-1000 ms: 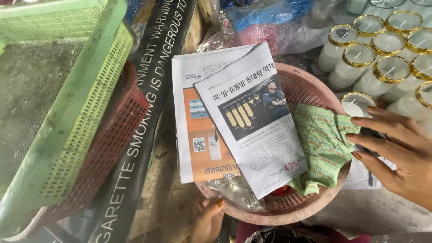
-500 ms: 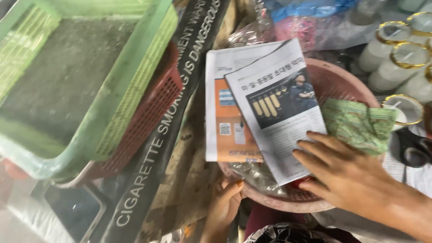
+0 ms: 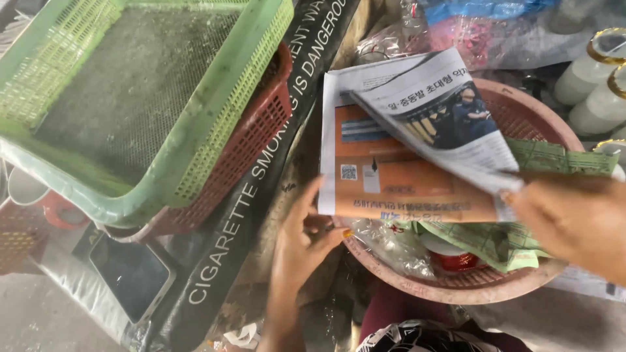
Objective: The person applies gold decorative tape to the rims of small glass candle holders. They repeatedly pick up a candle, wrap the tape around the rim, and place the finished item into a red basket. The workspace is covered with newspaper and contains many similar candle holders.
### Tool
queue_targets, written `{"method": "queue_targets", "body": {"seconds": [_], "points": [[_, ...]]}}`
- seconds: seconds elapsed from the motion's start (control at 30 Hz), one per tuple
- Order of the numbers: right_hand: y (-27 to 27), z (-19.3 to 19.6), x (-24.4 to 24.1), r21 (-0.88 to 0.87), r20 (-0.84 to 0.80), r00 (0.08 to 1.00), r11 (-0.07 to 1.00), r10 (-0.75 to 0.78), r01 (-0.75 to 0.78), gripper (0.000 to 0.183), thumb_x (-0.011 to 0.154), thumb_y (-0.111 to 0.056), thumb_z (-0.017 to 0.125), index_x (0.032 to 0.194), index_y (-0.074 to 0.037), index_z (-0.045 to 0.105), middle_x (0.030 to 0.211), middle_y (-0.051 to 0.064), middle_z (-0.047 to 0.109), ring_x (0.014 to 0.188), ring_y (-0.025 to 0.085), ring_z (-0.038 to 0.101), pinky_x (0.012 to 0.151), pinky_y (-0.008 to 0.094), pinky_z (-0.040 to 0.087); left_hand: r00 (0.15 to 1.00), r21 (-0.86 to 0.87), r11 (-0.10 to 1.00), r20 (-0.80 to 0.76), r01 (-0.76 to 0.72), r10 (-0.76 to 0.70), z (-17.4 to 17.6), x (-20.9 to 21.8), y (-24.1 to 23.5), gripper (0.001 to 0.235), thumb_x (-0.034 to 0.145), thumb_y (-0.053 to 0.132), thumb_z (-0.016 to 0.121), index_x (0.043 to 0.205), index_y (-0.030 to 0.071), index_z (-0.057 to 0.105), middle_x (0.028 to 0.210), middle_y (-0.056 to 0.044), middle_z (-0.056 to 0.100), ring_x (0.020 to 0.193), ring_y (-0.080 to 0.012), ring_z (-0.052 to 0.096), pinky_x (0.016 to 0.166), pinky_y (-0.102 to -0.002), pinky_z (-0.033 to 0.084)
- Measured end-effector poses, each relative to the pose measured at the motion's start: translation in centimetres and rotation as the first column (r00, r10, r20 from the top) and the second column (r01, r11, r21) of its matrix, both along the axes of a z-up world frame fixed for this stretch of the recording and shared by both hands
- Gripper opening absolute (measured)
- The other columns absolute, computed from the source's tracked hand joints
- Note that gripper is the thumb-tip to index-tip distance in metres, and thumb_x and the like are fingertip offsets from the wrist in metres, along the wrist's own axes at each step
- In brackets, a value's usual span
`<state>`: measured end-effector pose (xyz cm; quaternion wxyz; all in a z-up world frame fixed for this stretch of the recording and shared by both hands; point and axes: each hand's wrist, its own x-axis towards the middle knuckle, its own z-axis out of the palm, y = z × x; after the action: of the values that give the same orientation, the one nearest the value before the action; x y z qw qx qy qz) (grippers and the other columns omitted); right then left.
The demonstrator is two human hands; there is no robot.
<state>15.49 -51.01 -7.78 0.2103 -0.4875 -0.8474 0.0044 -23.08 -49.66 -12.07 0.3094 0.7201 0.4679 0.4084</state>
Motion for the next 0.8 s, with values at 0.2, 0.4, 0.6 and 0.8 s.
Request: {"method": "queue_targets", "body": {"seconds": [0.2,0.4,0.6,0.8], "points": [[7.3,-20.6,13.8,-0.173,-0.36,0.83,0.905,-0.426,0.389,0.026,0.118,-0.025,0.061,0.12,0.0,0.062,0.114,0.007,0.057,0.118,0.016,0.049,0.097,0.036,0.041,0.998,0.329,0.944,-0.063,0.03,-0.01,4.3,3.1,2.7,0.032,0.089,-0.005,0.076,0.118,0.006,0.07,0.101,-0.006,0.073,0.08,-0.0125,0.066,0.064,-0.021,0.054],[0.4,5.6,-2.0,0.05,-0.062,0.997,0.998,0.052,-0.049,0.034,0.092,-0.012,0.061,0.124,-0.002,0.07,0.097,0.016,0.077,0.061,0.021,0.074,0.05,0.033,0.059,0.99,0.608,0.783,-0.127,0.131,-0.067,9.1,9.0,6.4,0.022,0.097,0.003,0.076,0.115,0.01,0.066,0.103,-0.006,0.074,0.094,-0.0184,0.073,0.083,-0.03,0.063],[0.5,1.4,-1.7,0.366,-0.075,0.994,0.924,-0.084,0.106,0.01,0.103,-0.009,0.083,0.11,-0.009,0.076,0.083,0.002,0.071,0.068,0.021,0.064,0.059,0.036,0.047,0.984,0.598,0.79,-0.176,0.137,-0.038,9.7,11.8,6.8,0.022,0.098,0.007,0.072,0.115,0.017,0.062,0.099,-0.001,0.068,0.085,-0.02,0.071,0.073,-0.036,0.057],[1.1,2.8,0.3,0.262,-0.168,0.957,0.925,-0.237,0.275,0.008,0.109,0.003,0.076,0.109,-0.005,0.078,0.07,0.011,0.06,0.05,0.023,0.044,0.054,0.038,0.036,0.994,0.487,0.867,-0.045,0.11,-0.1,9.2,9.5,5.8,0.058,0.103,0.007,0.075,0.151,0.008,0.042,0.122,-0.01,0.076,0.094,-0.0138,0.075,0.086,-0.024,0.065]]}}
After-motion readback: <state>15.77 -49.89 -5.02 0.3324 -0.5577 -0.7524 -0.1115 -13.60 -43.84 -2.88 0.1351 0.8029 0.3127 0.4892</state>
